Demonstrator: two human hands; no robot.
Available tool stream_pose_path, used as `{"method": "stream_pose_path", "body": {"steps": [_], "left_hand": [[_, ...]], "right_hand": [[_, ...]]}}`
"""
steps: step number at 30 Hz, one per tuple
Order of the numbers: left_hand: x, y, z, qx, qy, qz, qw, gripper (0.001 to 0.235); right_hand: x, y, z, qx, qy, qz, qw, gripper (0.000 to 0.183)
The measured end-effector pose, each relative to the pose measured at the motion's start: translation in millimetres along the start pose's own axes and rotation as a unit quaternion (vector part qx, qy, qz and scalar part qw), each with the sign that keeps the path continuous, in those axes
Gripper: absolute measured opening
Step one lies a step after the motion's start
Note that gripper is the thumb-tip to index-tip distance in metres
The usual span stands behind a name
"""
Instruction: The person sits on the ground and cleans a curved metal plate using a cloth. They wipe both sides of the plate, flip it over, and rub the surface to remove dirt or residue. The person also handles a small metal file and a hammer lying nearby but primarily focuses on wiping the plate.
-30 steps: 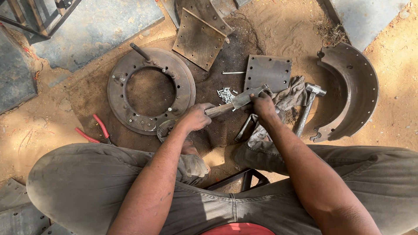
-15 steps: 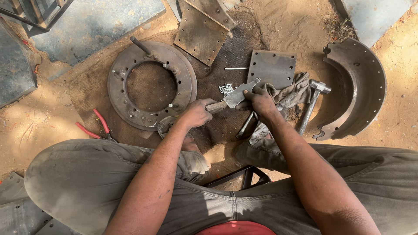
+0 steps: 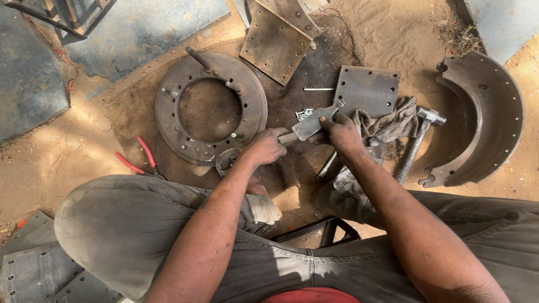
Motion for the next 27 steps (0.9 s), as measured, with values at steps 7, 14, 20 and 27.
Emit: {"method": "stream_pose_path", "body": {"steps": [7,14,20,27], "left_hand": [[-16,8,10,-0.009,-0.035,0.006,0.999,0.042],[-16,6,10,-0.01,-0.06,0.006,0.998,0.045],[-17,5,10,0.011,-0.037,-0.037,0.999,0.041],[-41,16,28,0.038,0.061,-0.013,0.997,0.04]], "right_hand": [[-14,39,-16,-0.053,-0.033,0.029,0.998,0.029],[-41,51,-24,-0.096,-0.054,0.0,0.994,0.027],[-29,43,-16,-0.081,-0.078,0.027,0.993,0.028],[-9,34,-7,-0.037,-0.071,0.038,0.996,0.031]]}}
Point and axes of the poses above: each hand's wrist, its own z-axis towards the middle knuckle, its own y-axis out of the palm, x = y × z, the point moved 10 cm from there along z, towards the middle knuckle, and after that the axes turned 10 degrees about -y, right-handed, at the moved point
